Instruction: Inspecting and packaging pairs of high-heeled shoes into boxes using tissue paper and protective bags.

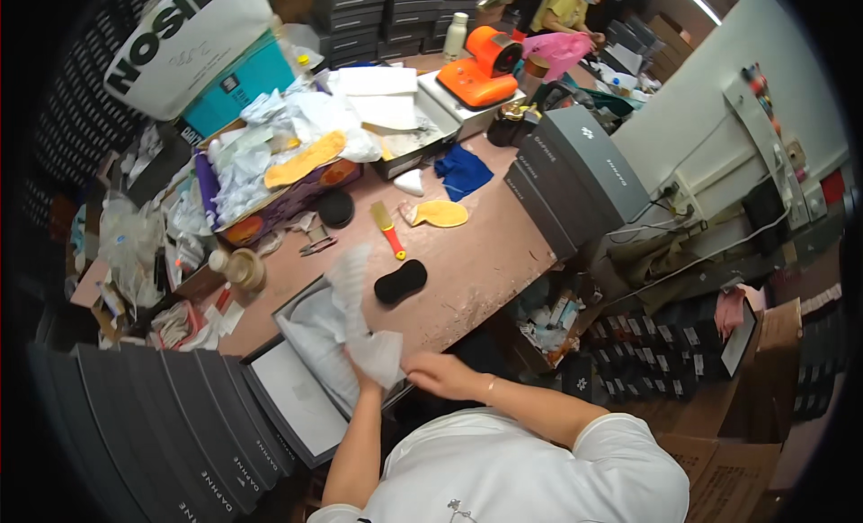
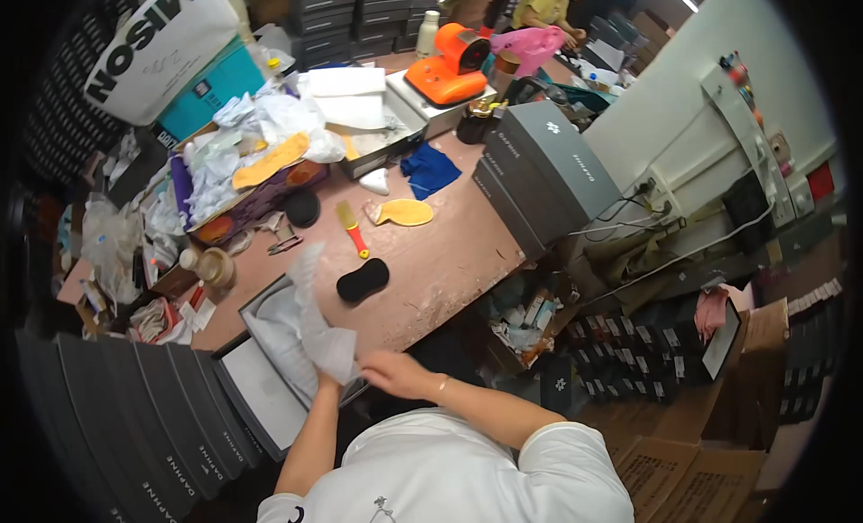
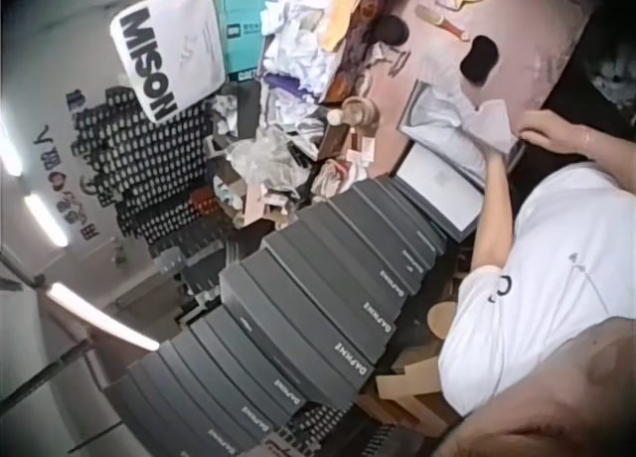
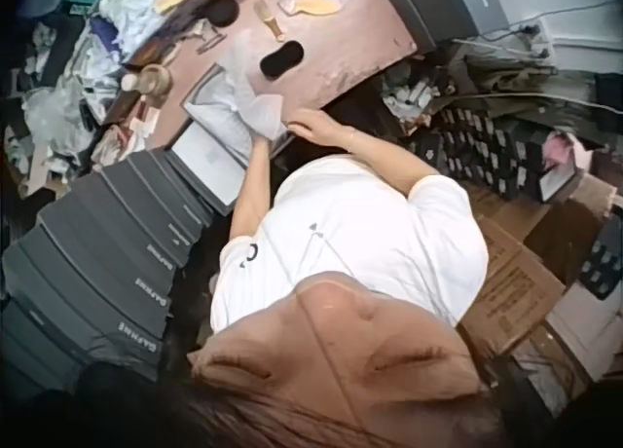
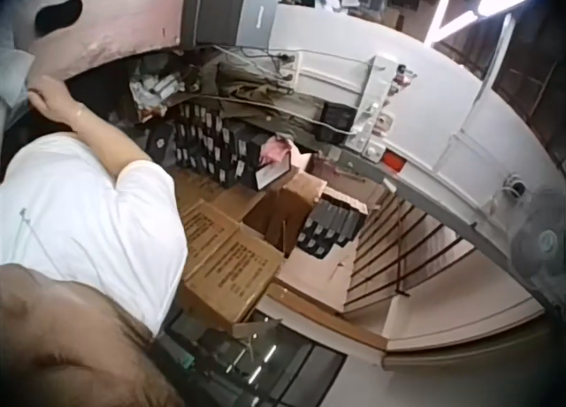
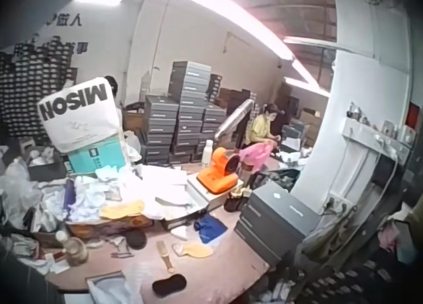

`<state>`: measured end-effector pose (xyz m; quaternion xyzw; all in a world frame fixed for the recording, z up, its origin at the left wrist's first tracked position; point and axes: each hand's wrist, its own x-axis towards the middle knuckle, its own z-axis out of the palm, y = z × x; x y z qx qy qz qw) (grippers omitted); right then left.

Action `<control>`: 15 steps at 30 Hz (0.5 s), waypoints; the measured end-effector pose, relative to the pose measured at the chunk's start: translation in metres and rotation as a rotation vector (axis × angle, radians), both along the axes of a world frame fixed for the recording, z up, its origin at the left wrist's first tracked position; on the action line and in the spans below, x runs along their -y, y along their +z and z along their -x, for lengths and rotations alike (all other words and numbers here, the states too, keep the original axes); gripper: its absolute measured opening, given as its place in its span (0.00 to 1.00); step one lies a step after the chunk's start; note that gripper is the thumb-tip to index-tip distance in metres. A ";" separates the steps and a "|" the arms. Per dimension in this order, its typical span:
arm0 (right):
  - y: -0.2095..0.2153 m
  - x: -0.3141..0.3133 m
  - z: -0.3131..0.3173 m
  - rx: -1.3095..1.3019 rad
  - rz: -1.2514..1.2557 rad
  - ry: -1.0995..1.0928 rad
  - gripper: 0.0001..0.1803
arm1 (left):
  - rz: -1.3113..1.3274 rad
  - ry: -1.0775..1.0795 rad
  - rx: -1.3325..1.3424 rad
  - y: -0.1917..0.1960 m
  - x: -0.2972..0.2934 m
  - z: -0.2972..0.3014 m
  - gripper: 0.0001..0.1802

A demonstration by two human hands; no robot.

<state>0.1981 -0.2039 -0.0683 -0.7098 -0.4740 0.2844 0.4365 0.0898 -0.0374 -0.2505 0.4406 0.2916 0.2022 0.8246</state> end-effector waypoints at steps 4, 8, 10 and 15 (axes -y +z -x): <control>-0.084 0.053 -0.051 0.019 0.249 -0.455 0.14 | -0.133 0.242 -0.252 0.044 0.005 0.013 0.25; -0.043 -0.052 -0.044 -0.027 -0.008 -0.282 0.34 | -0.791 0.397 -0.477 0.142 -0.013 0.102 0.25; -0.069 -0.100 -0.023 0.166 -0.083 -0.101 0.41 | -0.574 0.214 -0.675 0.105 -0.010 0.141 0.25; -0.011 -0.164 0.033 0.749 0.424 0.564 0.58 | -0.823 -0.158 -1.084 0.091 0.014 0.137 0.24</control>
